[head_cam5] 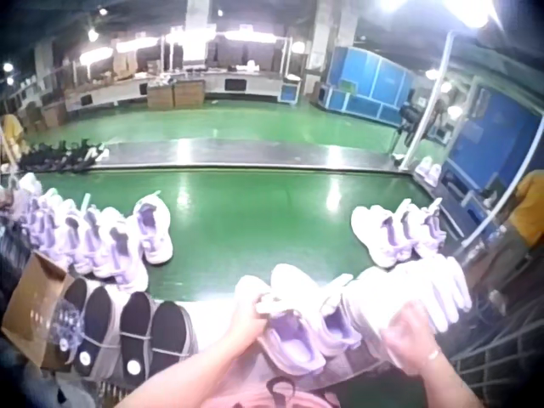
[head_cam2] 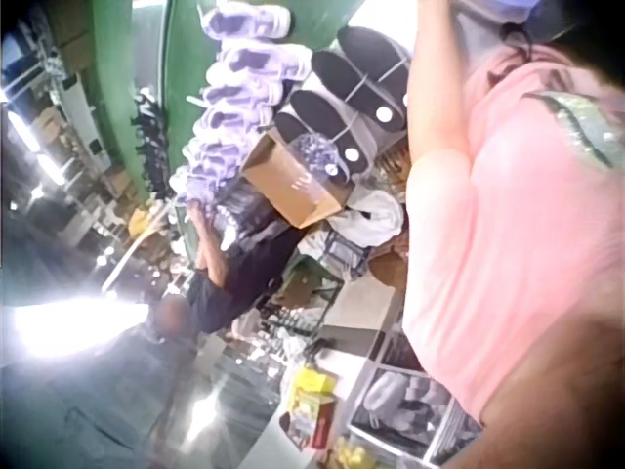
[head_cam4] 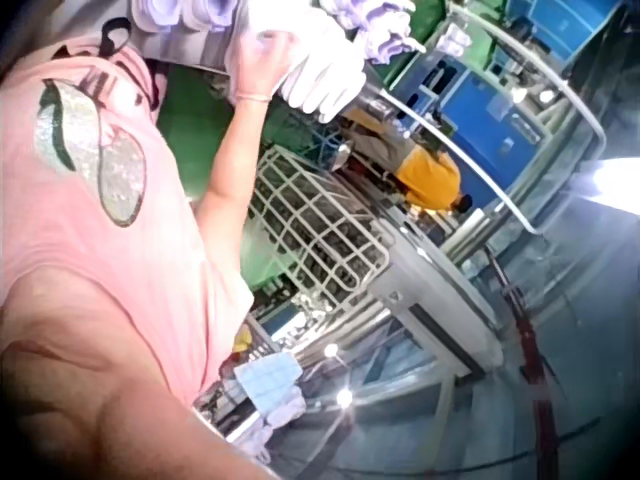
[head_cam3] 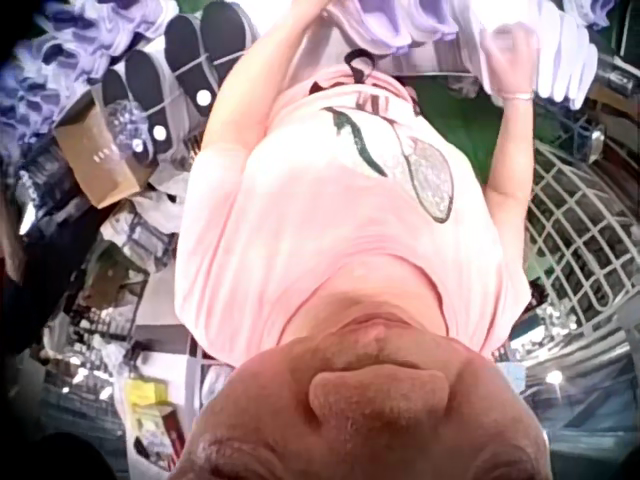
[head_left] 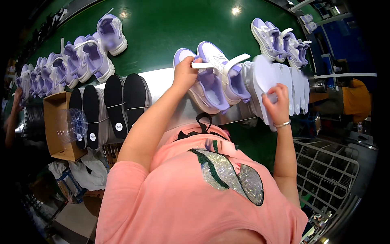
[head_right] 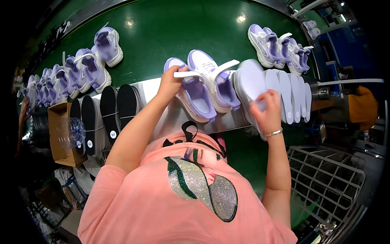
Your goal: The person places insoles into multiple shoes on a conveyor belt, gathers a stack of insoles from a shelf, and continues placing them into shoes.
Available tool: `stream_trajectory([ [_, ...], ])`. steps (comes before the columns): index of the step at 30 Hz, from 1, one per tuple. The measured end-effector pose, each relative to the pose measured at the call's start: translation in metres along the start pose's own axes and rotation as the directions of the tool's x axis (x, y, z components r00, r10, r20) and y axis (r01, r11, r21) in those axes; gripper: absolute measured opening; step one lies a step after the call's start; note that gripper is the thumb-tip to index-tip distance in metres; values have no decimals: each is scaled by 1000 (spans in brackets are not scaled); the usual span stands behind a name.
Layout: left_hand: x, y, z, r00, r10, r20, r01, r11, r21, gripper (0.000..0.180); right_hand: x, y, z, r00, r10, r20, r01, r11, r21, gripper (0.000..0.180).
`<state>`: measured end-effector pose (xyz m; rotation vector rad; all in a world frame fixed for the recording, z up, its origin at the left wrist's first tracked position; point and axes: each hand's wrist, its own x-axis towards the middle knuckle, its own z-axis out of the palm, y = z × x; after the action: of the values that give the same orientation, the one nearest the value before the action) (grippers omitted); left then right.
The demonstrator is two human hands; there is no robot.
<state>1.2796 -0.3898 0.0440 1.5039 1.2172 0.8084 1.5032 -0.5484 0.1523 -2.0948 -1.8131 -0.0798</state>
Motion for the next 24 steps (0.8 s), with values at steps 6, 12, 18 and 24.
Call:
stream_trajectory([
  [6,-3,0,7,994,40,-102,-30,995,99,29,17,-84,17,746,-375,550,506,857,-102,6],
  [12,-11,10,17,991,20,-129,13,968,250,27,30,-96,107,834,-191,517,302,943,-140,14],
  [18,-6,-3,23,984,80,-156,-36,963,268,27,16,-92,42,788,-127,602,296,936,-189,18],
  [24,-15,-6,26,994,112,-3,-111,990,86,45,19,-93,56,768,-248,591,390,912,-125,12],
])
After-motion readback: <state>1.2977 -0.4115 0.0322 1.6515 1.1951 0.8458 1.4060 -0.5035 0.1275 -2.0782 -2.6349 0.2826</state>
